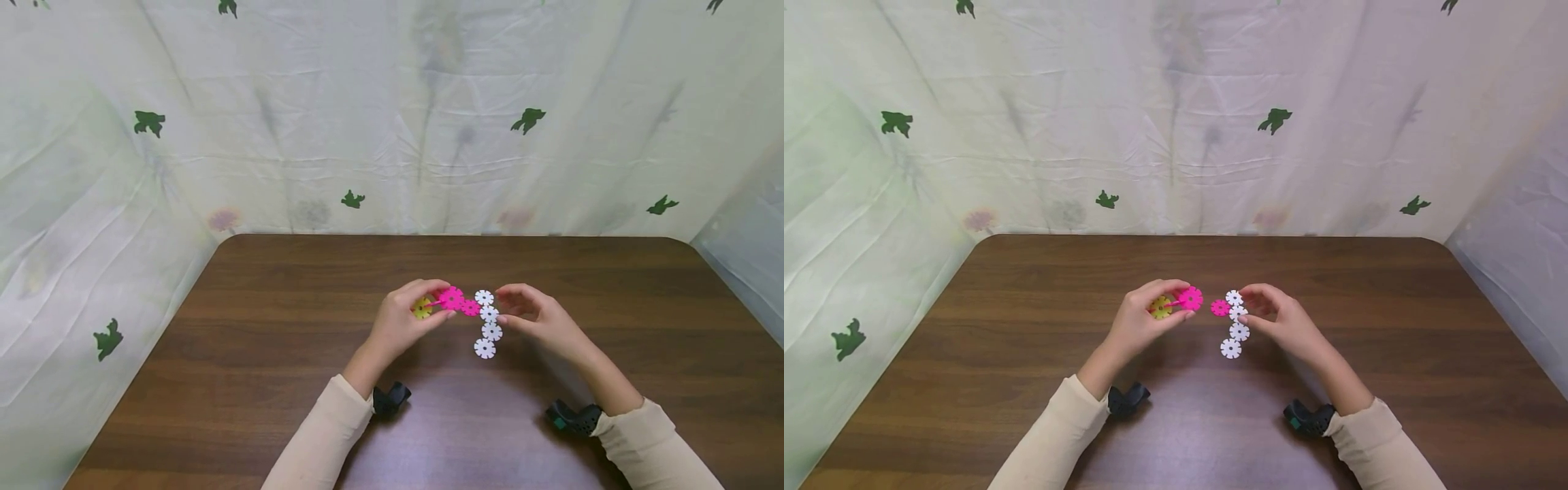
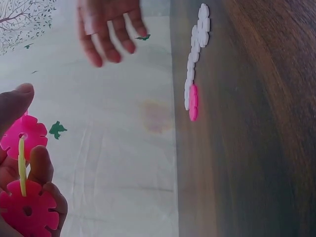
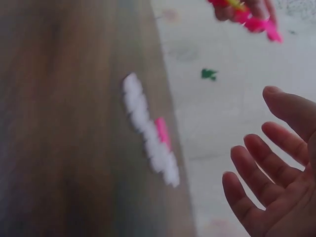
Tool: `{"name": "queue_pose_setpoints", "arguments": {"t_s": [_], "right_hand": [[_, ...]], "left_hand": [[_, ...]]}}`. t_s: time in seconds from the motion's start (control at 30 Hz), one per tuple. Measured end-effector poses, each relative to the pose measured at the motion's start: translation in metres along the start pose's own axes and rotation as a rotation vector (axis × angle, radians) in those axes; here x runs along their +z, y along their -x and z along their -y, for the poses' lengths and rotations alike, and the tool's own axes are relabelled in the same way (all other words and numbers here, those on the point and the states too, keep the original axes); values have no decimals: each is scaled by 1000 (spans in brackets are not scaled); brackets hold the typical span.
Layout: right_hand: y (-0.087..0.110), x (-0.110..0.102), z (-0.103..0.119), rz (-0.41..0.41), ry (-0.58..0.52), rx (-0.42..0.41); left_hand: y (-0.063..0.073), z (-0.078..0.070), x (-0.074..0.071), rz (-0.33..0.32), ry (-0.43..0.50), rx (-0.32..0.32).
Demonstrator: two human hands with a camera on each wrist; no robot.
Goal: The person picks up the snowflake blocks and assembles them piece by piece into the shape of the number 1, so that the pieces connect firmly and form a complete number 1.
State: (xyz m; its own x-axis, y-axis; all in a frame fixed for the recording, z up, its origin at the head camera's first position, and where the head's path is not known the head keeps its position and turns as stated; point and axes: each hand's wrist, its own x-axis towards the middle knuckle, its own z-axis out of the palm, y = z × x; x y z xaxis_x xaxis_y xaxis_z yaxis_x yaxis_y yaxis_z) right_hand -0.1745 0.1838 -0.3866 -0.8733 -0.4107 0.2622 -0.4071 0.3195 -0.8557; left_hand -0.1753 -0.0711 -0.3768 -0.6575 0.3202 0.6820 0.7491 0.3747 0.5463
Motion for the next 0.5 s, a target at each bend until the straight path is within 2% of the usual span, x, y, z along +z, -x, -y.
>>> {"name": "queue_pose_setpoints", "arguments": {"t_s": [0.27,0.5], "right_hand": [[4,4,-34,33,37,3],[5,11,-47,49,181,-40]], "left_hand": [[0,0,0,0,5,-3],[0,-1,0,-8,2,-1]]}}
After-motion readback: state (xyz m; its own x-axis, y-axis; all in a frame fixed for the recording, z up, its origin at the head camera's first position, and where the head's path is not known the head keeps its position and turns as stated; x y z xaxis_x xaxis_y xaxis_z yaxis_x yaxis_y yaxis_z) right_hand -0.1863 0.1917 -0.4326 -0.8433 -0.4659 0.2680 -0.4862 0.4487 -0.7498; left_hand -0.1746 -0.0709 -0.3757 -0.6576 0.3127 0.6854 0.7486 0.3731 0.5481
